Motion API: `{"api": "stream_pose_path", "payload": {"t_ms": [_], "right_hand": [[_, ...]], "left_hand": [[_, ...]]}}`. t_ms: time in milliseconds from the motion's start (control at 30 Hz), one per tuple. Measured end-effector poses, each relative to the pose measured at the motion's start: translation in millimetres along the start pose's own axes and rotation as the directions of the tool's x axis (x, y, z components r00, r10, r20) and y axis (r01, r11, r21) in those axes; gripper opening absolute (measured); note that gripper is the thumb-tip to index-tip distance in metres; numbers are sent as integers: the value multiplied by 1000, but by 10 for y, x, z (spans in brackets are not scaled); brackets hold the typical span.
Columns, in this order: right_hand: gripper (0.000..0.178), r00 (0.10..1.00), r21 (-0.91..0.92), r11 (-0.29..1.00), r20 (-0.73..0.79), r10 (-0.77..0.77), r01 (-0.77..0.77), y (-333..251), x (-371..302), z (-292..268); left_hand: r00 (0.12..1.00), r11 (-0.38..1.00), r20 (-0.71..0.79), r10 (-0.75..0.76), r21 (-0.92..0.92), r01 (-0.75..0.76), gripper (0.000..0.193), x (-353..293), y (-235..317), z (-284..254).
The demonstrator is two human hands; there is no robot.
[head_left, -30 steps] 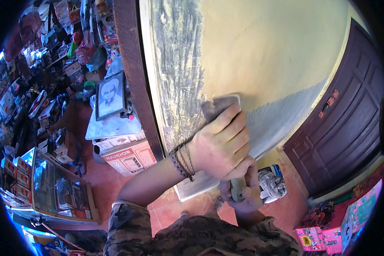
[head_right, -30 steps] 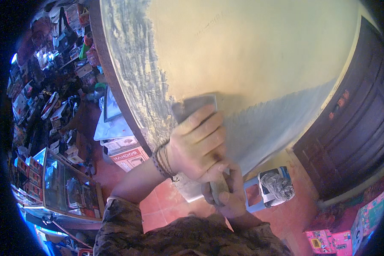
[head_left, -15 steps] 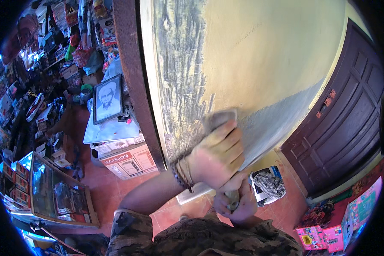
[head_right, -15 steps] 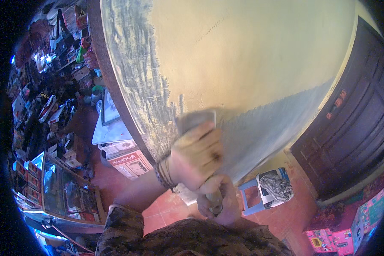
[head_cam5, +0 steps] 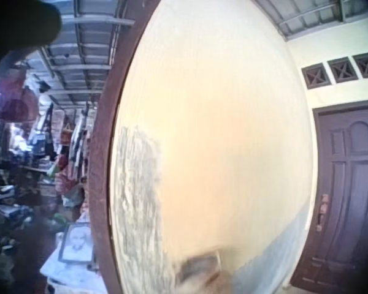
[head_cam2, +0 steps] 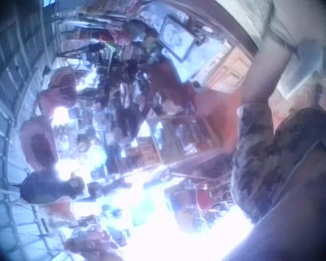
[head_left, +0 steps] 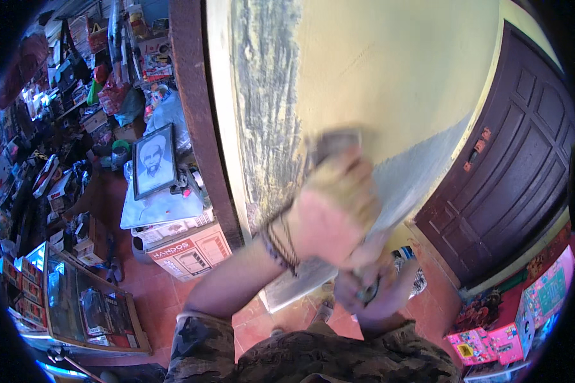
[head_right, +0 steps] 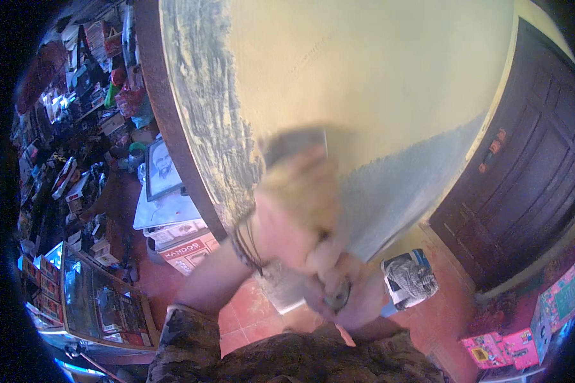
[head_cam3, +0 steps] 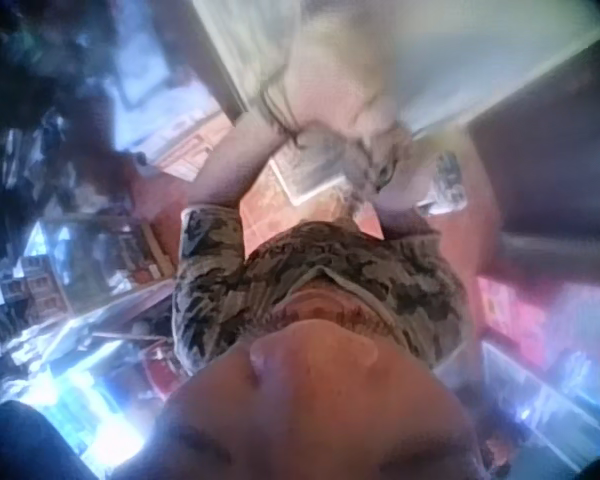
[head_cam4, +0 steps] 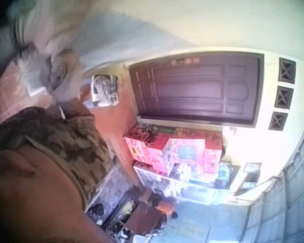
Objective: The person scrapes a vertical wall surface with a metal scraper, removing old paint or plaster in repeated downward strokes. The person occasionally pauses to wipe the scraper blade with a cloth before continuing.
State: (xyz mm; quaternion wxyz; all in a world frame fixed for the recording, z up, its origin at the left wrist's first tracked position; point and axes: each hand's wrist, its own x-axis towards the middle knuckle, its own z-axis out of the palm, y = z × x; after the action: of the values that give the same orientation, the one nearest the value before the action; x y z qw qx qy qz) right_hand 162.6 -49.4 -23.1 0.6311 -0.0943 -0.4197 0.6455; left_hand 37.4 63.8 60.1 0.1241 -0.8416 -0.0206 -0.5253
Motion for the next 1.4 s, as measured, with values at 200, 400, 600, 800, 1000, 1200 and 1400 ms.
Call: {"api": "stream_pose_path", "payload": {"t_ms": [200,400,600,800,1000,1200,1400], "right_hand": [[73,966,-77,996,252,60,-42,-47,102,-61],[71,993,133,990,96,-66,53,-119,167,7],[76,994,-152,988,110,-24,40,-222,196,170],[70,999,8,1000,31,23,-23,-400,242,249],[77,992,-58,993,71,106,-102,-330,197,269],[70,982,45,985,92,165,-169,-492,389,385],[70,966,-165,972,170,194,-166,-671,435,524]], "left_hand": [[990,985,-14,138,103,-136,35,101,-57,-44],[998,995,-7,68,67,-67,32,175,-126,-54],[979,983,-115,171,82,-162,30,265,-63,-95],[991,992,-125,46,123,-30,24,481,-126,-122],[999,996,-17,45,81,-43,25,326,-49,-166],[999,982,-13,44,187,-40,26,584,-151,-265],[997,986,-23,72,149,-68,26,699,-158,-328]]}}
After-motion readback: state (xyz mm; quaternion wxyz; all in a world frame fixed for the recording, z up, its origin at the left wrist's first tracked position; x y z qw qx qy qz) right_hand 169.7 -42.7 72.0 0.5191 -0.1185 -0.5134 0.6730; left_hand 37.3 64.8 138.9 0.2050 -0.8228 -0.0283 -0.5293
